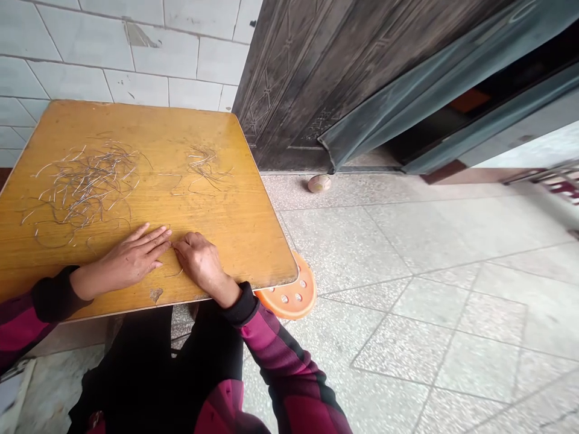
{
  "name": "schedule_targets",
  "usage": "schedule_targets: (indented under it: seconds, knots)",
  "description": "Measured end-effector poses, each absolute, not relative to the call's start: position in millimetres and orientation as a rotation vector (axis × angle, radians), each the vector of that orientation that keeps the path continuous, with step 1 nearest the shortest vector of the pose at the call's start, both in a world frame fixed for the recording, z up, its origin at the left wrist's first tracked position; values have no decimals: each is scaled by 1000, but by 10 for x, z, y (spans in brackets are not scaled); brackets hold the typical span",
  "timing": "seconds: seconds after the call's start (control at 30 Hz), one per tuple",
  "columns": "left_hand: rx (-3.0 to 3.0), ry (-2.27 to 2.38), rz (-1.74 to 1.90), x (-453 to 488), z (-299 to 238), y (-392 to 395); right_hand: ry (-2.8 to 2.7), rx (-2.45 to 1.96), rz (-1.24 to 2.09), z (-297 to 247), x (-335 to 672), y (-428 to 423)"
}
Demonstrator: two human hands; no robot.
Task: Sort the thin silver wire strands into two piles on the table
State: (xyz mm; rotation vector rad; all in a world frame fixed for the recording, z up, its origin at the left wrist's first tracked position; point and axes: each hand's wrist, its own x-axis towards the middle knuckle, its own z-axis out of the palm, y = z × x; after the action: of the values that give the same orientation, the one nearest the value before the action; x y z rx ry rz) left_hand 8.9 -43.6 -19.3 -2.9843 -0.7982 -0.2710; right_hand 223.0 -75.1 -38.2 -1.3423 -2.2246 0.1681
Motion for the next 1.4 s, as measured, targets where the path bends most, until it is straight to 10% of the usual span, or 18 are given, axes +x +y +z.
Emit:
schedule_targets:
  seconds: [1.4]
  knots:
    - [-3013,-859,-387,83,-222,-449,-2384,-1057,362,-241,2167,-658]
